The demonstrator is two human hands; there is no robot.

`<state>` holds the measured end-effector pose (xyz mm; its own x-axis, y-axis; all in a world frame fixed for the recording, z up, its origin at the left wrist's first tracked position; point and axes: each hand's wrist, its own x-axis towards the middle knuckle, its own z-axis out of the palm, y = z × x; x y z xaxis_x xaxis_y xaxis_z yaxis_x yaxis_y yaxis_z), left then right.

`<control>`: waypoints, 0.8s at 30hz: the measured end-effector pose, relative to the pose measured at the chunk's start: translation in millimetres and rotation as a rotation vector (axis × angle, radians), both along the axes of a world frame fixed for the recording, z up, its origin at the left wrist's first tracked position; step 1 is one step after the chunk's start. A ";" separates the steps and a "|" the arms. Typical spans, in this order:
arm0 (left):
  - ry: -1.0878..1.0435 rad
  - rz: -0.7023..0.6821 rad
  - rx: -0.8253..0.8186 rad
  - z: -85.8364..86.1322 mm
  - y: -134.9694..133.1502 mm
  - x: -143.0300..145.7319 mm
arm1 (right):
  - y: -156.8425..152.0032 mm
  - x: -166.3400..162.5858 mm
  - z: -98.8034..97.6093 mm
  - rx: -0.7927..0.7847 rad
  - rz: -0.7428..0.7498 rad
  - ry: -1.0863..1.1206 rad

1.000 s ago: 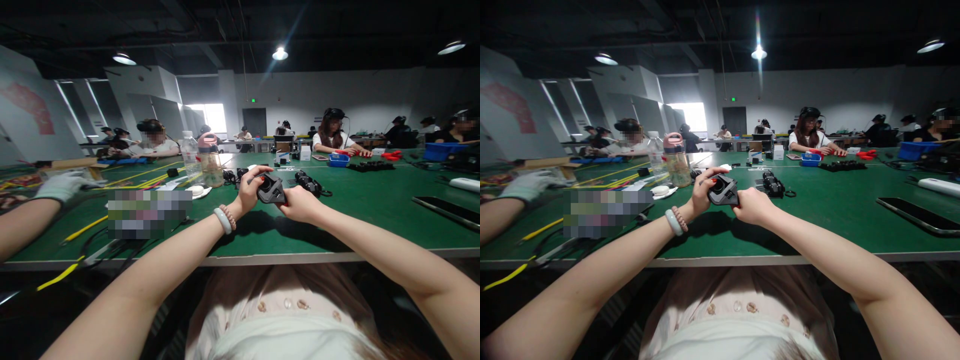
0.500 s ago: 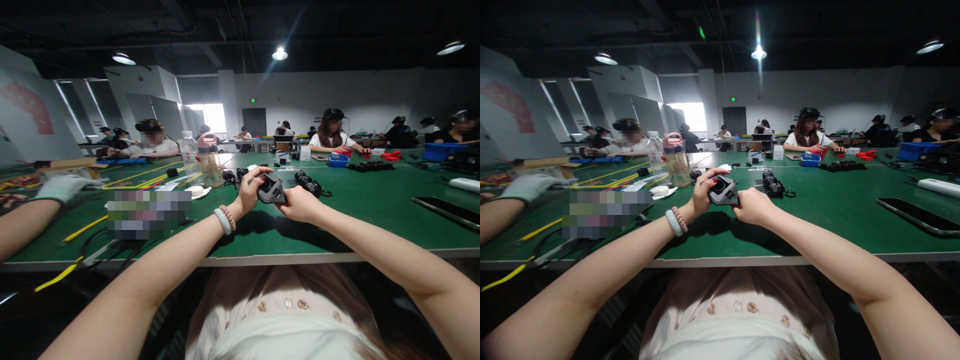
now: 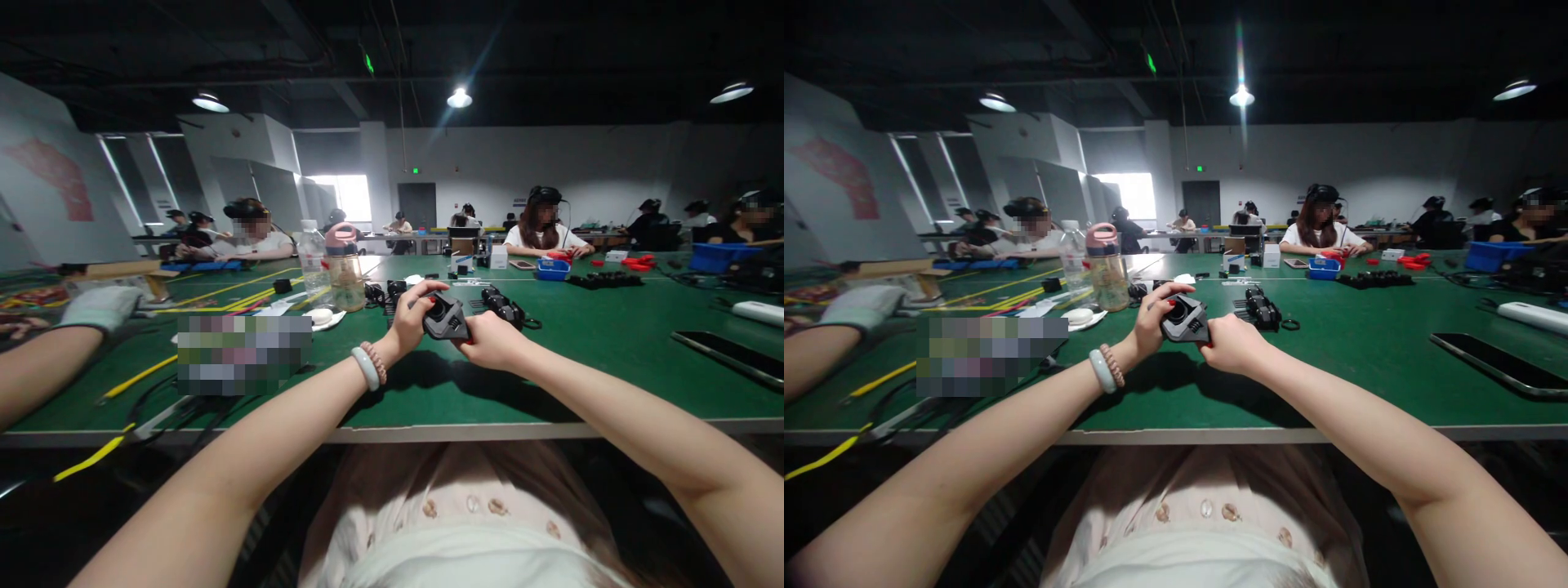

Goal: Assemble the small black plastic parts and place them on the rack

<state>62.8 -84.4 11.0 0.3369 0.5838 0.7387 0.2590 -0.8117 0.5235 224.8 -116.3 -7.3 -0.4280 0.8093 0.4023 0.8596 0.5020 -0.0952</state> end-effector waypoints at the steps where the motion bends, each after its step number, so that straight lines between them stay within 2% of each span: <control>1: -0.006 -0.007 -0.008 -0.1 0.2 -0.1 | 0.2 0.0 -0.1 0.000 0.005 0.001; 7: -0.029 -0.028 -0.057 -0.1 0.5 -0.5 | 0.5 -0.6 0.8 -0.008 0.018 0.005; 24: -0.030 -0.011 -0.044 -4.1 7.8 -1.7 | 6.6 -0.2 -2.3 0.004 -0.006 -0.013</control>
